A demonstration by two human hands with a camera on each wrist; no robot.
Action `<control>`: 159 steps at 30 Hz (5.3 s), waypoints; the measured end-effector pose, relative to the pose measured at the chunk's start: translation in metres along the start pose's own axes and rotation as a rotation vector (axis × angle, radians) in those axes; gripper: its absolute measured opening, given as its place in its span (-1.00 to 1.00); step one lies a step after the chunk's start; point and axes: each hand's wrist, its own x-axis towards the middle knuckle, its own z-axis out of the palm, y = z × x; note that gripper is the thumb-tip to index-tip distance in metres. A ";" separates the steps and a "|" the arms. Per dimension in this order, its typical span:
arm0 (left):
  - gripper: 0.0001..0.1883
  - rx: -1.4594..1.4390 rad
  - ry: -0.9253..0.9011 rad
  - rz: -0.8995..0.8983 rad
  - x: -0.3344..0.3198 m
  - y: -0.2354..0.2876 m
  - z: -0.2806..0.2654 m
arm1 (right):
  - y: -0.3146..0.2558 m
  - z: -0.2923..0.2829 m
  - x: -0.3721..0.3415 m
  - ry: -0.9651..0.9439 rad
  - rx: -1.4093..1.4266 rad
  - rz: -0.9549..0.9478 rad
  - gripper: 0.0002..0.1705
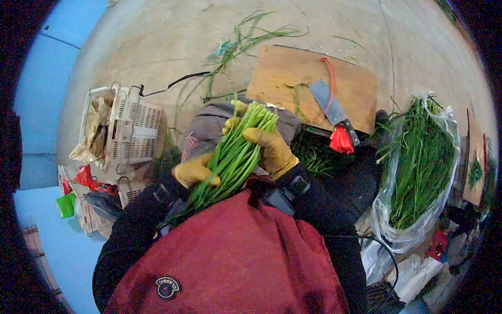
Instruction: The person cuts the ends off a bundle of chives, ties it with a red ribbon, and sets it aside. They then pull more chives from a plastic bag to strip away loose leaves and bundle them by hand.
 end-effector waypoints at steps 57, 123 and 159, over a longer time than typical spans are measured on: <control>-0.11 0.862 0.261 0.867 0.180 0.038 0.109 | -0.119 0.017 -0.055 0.552 -0.497 -0.798 -0.44; -0.43 0.818 0.352 0.599 0.241 0.182 -0.038 | -0.131 -0.285 0.017 0.765 -1.987 0.440 -0.74; 0.01 1.777 0.163 0.412 0.420 0.074 -0.040 | -0.192 -0.151 -0.135 0.864 -1.654 -0.270 -0.69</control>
